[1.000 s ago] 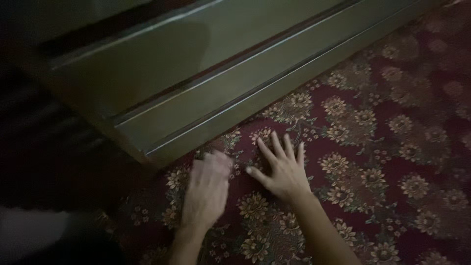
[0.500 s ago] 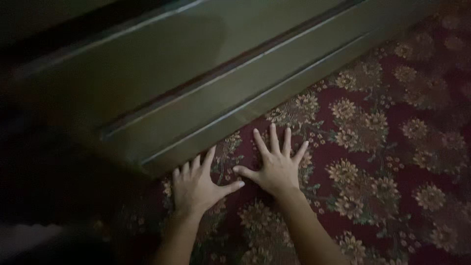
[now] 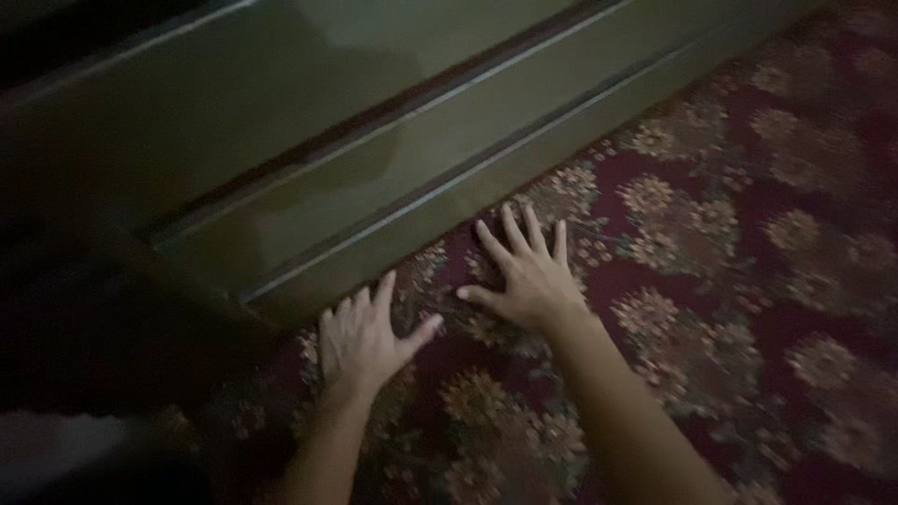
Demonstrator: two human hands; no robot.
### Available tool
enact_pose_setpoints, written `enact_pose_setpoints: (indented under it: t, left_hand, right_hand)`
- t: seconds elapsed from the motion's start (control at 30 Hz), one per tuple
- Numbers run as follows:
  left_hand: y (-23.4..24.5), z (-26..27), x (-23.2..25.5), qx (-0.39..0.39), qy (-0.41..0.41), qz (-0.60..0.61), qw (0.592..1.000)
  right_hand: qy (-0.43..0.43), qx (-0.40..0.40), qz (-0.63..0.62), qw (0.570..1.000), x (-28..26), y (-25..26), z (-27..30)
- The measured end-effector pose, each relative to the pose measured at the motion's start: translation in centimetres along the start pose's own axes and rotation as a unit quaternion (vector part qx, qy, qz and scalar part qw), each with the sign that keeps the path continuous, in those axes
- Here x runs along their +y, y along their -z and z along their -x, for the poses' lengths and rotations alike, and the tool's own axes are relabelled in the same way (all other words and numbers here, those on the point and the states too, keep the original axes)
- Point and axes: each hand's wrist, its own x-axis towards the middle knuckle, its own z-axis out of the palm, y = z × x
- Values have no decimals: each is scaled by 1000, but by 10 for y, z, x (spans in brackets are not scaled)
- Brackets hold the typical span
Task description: The person spreads a maroon floral-patterned bedsheet over a bed, aligns it with the frame, and smooths the surface by hand. The person adjusts the edges and corners to fit the bed frame.
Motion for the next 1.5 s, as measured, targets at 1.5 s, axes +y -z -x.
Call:
enact_pose_setpoints:
  t: [1.5]
  left_hand:
    - [31,-231,320,-223,-43,130,965]
  right_hand:
    - [-173,210,23,962,268,10,-78]
